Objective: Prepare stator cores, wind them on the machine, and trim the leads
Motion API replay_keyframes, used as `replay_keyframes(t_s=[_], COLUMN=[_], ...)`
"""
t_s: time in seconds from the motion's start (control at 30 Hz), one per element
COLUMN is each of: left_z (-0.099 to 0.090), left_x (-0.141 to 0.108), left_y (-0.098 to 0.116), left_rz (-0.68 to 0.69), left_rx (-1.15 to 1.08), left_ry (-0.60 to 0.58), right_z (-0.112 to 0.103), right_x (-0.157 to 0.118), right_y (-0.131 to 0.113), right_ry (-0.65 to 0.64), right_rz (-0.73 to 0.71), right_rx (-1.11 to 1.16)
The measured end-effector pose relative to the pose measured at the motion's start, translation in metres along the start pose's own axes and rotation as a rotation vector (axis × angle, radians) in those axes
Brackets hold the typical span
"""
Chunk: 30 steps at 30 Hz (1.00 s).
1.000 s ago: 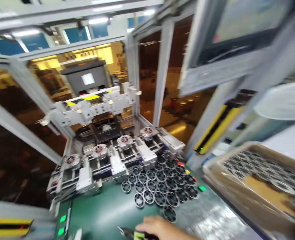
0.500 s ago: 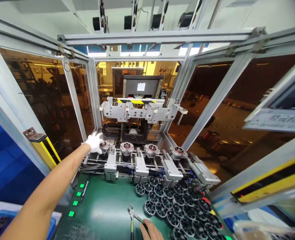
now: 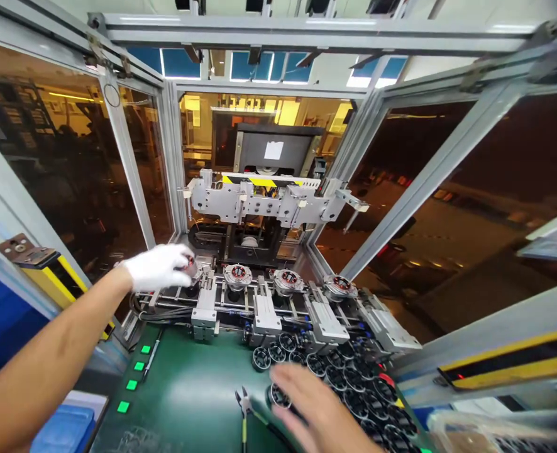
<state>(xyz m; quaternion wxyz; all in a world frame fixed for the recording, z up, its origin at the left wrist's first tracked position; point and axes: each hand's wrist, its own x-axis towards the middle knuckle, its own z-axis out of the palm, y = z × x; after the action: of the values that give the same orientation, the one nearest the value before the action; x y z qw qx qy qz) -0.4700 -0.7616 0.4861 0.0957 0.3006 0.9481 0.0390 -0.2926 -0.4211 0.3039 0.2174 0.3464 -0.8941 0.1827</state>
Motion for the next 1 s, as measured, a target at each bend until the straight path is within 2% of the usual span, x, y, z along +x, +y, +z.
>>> replay_keyframes(t_s=[0.07,0.13,0.23,0.3,0.33,0.4,0.5,0.63,1.0], left_z=[0.031,0.083,0.171,0.221,0.241,0.269,0.288,0.293,0.309], left_x=[-0.034,-0.065,-0.098,-0.112,-0.117,-0.125,-0.135,-0.14,-0.139], left_y=[0.021,0.039,0.056,0.062,0.064,0.067,0.072,0.076,0.067], left_rz=[0.095,0.118,-0.11,-0.263,-0.337,-0.427,-0.459,-0.477,-0.431], left_rx=[-0.045,-0.113,-0.081,-0.083,-0.089,-0.114,-0.149,-0.177,-0.182], left_ry=[0.038,-0.035,-0.119,-0.154,-0.154,-0.125,-0.054,0.051,0.19], right_z=[-0.01,-0.007,0.011,0.026,0.033,0.042,0.044,0.035,0.035], right_x=[0.055,0.112,0.181,0.209,0.218,0.231,0.243,0.258,0.26], right_y=[0.027,0.055,0.089,0.1,0.102,0.101,0.098,0.1,0.114], right_ry=[-0.063,-0.194,-0.295,-0.407,-0.472,-0.607,-0.794,-0.954,-1.111], right_rz=[0.007,0.077,0.126,0.145,0.158,0.193,0.233,0.21,0.162], right_rx=[-0.025,-0.07,-0.105,-0.127,-0.14,-0.172,-0.208,-0.203,-0.136])
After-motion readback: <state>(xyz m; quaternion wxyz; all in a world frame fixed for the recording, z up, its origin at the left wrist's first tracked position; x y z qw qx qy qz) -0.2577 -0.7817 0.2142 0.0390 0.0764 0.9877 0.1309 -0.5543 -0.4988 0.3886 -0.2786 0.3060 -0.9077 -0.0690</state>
